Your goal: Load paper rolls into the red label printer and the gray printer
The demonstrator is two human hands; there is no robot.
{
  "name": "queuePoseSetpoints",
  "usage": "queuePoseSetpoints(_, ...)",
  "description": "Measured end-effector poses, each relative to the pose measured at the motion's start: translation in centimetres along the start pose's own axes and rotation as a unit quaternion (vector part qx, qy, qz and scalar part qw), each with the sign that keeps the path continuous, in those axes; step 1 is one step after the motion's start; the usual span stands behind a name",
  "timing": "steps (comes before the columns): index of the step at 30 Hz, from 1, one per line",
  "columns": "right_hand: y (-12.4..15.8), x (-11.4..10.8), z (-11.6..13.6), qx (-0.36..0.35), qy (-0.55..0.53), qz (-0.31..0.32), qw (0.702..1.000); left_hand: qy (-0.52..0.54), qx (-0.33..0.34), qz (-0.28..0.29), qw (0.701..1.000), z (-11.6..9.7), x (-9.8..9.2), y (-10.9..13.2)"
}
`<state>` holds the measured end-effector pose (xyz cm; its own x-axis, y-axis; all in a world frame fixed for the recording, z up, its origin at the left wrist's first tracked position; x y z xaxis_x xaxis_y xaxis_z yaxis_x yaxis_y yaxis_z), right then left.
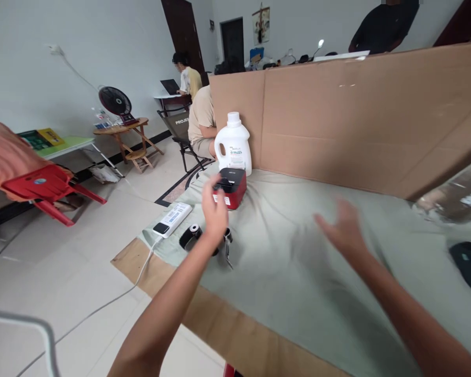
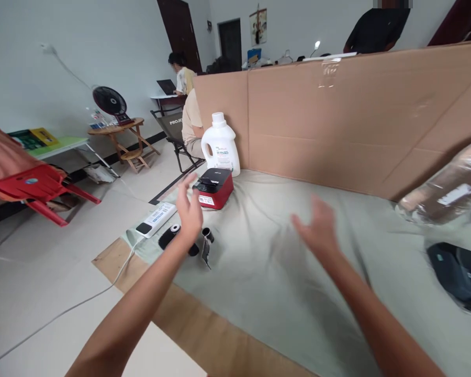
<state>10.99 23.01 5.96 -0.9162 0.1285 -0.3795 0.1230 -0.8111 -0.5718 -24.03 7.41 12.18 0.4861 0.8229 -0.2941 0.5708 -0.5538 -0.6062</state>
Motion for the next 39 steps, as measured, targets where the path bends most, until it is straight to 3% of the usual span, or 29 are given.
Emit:
queuePoseSetpoints(1, 0.6, -5.6, -2.2, 0.008, 0.085, -0.033, 0.996, 0.006, 0.044, 0.068, 0.997, -2.2, 1.6, 3.0)
queuePoseSetpoints(2, 1.3, -11.0, -4.5, 0.031, 0.151, -0.065, 0.986, 0.009, 0.090, 0.188, 0.978, -4.3, 4.1, 6.4)
queuePoseSetpoints(3, 2.1, -16.0, -6.7, 0.070, 0.196, -0.111, 0.972, 0.006, 0.137, 0.314, 0.939, -6.1, 6.8, 10.3)
queuePoseSetpoints(5, 3.9, -24.0, -10.6, 0.170, 0.260, -0.190, 0.932, -0.021, 0.195, 0.480, 0.855, -8.1, 10.9, 17.3)
queuePoseSetpoints(6, 4.6, -26.4, -12.2, 0.221, 0.280, -0.198, 0.913, -0.034, 0.212, 0.531, 0.820, -8.6, 12.4, 20.0)
queuePoseSetpoints(8, 5.8, -29.1, -14.7, 0.302, 0.270, -0.192, 0.894, -0.064, 0.223, 0.578, 0.783, -8.7, 14.2, 23.2)
queuePoseSetpoints(11, 6.4, -29.7, -16.6, 0.344, 0.201, -0.181, 0.899, -0.094, 0.234, 0.588, 0.769, -8.5, 14.7, 24.4)
queuePoseSetpoints(14, 6.5, -29.1, -15.8, 0.299, 0.172, -0.220, 0.913, -0.106, 0.251, 0.580, 0.768, -8.6, 13.8, 24.2)
queuePoseSetpoints(17, 6.4, -25.6, -12.0, 0.249, 0.195, -0.208, 0.925, -0.111, 0.259, 0.573, 0.769, -8.7, 13.3, 24.3)
queuePoseSetpoints(19, 6.0, -20.8, -8.6, 0.271, 0.276, -0.113, 0.915, -0.114, 0.259, 0.574, 0.768, -8.6, 13.2, 24.5)
queuePoseSetpoints(20, 5.6, -17.7, -6.6, 0.255, 0.314, -0.046, 0.913, -0.115, 0.259, 0.575, 0.768, -8.6, 13.3, 24.6)
queuePoseSetpoints(22, 5.0, -11.9, -2.5, 0.228, 0.366, 0.024, 0.902, -0.113, 0.258, 0.576, 0.768, -8.5, 13.4, 24.7)
queuePoseSetpoints(25, 4.4, -4.5, 1.9, 0.192, 0.400, 0.066, 0.894, -0.108, 0.256, 0.573, 0.771, -8.4, 13.5, 24.7)
queuePoseSetpoints(28, 4.7, -0.1, 3.5, 0.204, 0.397, 0.071, 0.892, -0.097, 0.249, 0.573, 0.775, -8.5, 13.4, 24.5)
queuePoseSetpoints(33, 6.2, 2.3, 3.3, 0.248, 0.375, 0.067, 0.891, -0.068, 0.236, 0.572, 0.783, -9.3, 13.3, 24.2)
queuePoseSetpoints(37, 6.2, 2.0, 2.5, 0.278, 0.326, 0.095, 0.899, -0.036, 0.224, 0.564, 0.794, -9.4, 12.9, 24.2)
queuePoseSetpoints(39, 5.5, 1.5, 1.5, 0.292, 0.280, 0.108, 0.908, -0.001, 0.199, 0.547, 0.813, -9.0, 12.8, 23.5)
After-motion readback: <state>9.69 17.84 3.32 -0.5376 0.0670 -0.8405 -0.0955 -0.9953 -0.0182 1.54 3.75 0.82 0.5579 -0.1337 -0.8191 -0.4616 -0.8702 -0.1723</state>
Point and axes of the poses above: each hand's wrist, its own y-axis away from the middle knuckle, its own x-axis out of the palm, z = x × y, the point moved 7 cm from there along -y, towards the middle knuckle, and after that the axes turned 4 degrees about y, right-handed, at the moved point
